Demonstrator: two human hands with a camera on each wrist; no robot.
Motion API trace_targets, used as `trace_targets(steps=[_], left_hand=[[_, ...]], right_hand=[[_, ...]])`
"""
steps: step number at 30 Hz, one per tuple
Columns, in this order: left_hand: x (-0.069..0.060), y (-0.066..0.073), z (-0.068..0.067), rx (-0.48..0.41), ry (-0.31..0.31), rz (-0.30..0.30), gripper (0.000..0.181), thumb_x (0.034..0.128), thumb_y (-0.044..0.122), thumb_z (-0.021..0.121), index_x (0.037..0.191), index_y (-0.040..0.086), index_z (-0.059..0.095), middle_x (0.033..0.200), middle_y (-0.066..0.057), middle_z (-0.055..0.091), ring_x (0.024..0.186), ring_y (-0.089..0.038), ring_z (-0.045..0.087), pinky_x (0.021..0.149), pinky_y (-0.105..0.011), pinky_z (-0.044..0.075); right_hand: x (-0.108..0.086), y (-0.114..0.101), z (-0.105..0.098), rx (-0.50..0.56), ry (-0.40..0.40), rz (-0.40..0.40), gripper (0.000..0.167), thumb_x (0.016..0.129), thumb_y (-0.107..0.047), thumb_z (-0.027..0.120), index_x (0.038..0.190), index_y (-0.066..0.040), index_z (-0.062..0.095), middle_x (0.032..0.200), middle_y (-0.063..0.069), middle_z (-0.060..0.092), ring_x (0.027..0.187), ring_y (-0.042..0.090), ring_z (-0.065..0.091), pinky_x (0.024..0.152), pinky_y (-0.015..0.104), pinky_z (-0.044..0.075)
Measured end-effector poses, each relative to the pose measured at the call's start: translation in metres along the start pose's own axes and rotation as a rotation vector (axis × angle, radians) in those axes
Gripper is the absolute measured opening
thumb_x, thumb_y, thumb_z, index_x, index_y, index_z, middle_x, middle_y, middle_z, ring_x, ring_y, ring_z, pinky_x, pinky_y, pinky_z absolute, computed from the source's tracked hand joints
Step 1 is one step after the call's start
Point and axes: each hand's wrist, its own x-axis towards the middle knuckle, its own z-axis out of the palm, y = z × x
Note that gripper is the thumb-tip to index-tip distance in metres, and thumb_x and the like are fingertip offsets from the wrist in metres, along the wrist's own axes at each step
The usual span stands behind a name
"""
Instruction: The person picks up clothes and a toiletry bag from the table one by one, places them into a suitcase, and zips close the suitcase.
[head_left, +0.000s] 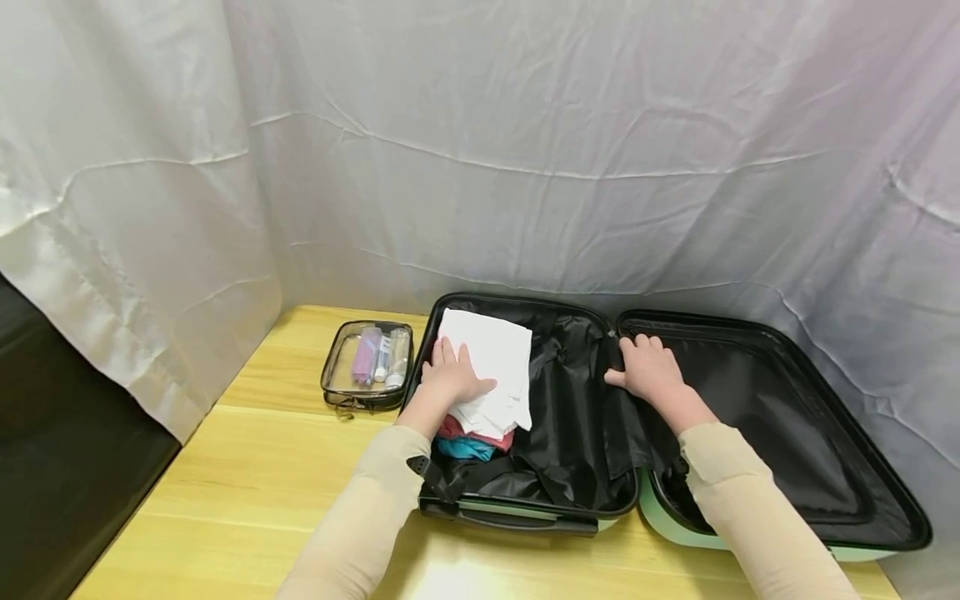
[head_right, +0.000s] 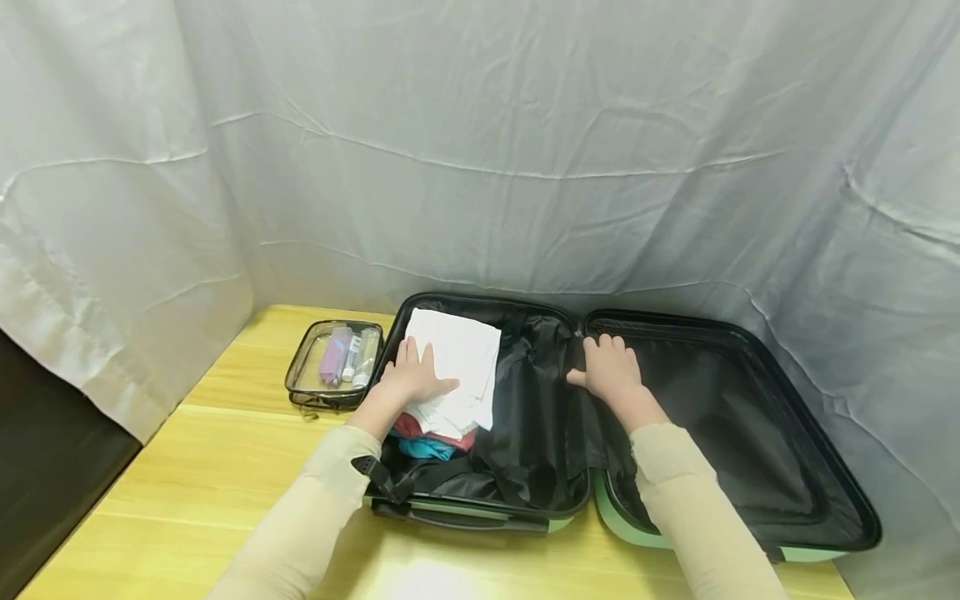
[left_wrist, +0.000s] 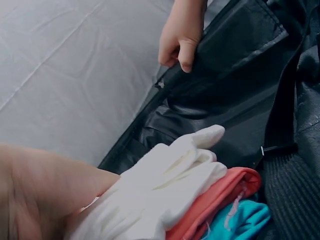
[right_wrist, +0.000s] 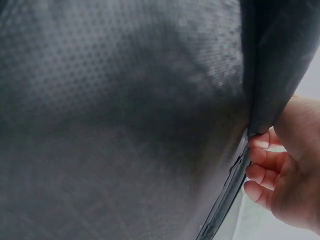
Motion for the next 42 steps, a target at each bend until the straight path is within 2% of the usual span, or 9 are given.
trace_targets(steps=[10, 17, 21, 28, 32, 38, 42], left_hand=[[-0.006, 0.000, -0.014, -0.042, 0.017, 0.042, 0.085, 0.0929, 0.052, 0.057, 0.156, 0.007, 0.020, 0.163, -0.022, 0.009, 0.152, -0.037, -0.001, 0.121, -0.057, 0.015], [-0.016, -0.002, -0.027, -0.054, 0.077, 0.130, 0.076, 0.0940, 0.050, 0.056, 0.153, 0.010, 0.030, 0.158, -0.019, 0.030, 0.149, -0.040, 0.018, 0.116, -0.059, 0.026], [-0.022, -0.006, -0.033, -0.069, 0.113, 0.176, 0.074, 0.0939, 0.049, 0.057, 0.153, 0.011, 0.033, 0.156, -0.017, 0.036, 0.147, -0.038, 0.027, 0.115, -0.056, 0.030], [-0.032, -0.018, -0.048, -0.129, 0.154, 0.243, 0.071, 0.0951, 0.045, 0.057, 0.151, 0.008, 0.034, 0.154, -0.018, 0.039, 0.143, -0.037, 0.034, 0.115, -0.054, 0.031], [-0.036, -0.027, -0.056, -0.124, 0.176, 0.278, 0.070, 0.0959, 0.042, 0.056, 0.151, 0.005, 0.034, 0.151, -0.021, 0.041, 0.141, -0.039, 0.037, 0.114, -0.055, 0.032], [-0.041, -0.043, -0.063, -0.156, 0.201, 0.305, 0.070, 0.0961, 0.039, 0.057, 0.151, 0.003, 0.033, 0.150, -0.023, 0.042, 0.140, -0.041, 0.038, 0.114, -0.057, 0.033], [-0.046, -0.057, -0.066, -0.145, 0.221, 0.311, 0.069, 0.0965, 0.038, 0.056, 0.150, 0.001, 0.033, 0.151, -0.023, 0.040, 0.141, -0.042, 0.036, 0.114, -0.057, 0.031]], right_hand=[[0.000, 0.001, -0.003, -0.016, -0.009, -0.003, 0.063, 0.092, -0.043, 0.063, 0.126, 0.009, 0.049, 0.119, 0.032, 0.050, 0.110, 0.050, 0.045, 0.089, 0.061, 0.040], [0.000, 0.003, -0.003, -0.020, 0.004, -0.006, 0.063, 0.092, -0.043, 0.063, 0.125, 0.009, 0.049, 0.118, 0.033, 0.051, 0.110, 0.050, 0.046, 0.088, 0.061, 0.041], [-0.001, 0.005, -0.001, -0.013, 0.003, -0.005, 0.063, 0.092, -0.043, 0.063, 0.125, 0.009, 0.050, 0.118, 0.033, 0.052, 0.109, 0.050, 0.047, 0.087, 0.061, 0.041], [0.000, 0.004, 0.001, -0.008, 0.012, -0.001, 0.060, 0.092, -0.043, 0.062, 0.120, 0.009, 0.050, 0.114, 0.031, 0.053, 0.106, 0.049, 0.047, 0.085, 0.060, 0.042], [-0.001, 0.001, 0.000, -0.016, 0.009, 0.006, 0.060, 0.092, -0.042, 0.062, 0.120, 0.009, 0.050, 0.115, 0.032, 0.053, 0.107, 0.049, 0.047, 0.086, 0.060, 0.042], [-0.002, -0.004, 0.000, -0.044, 0.029, -0.007, 0.057, 0.093, -0.041, 0.062, 0.117, 0.010, 0.050, 0.111, 0.031, 0.053, 0.103, 0.047, 0.048, 0.084, 0.058, 0.043], [-0.003, -0.009, 0.001, -0.055, 0.043, -0.004, 0.054, 0.093, -0.040, 0.062, 0.112, 0.009, 0.050, 0.106, 0.029, 0.053, 0.099, 0.045, 0.049, 0.081, 0.057, 0.044]])
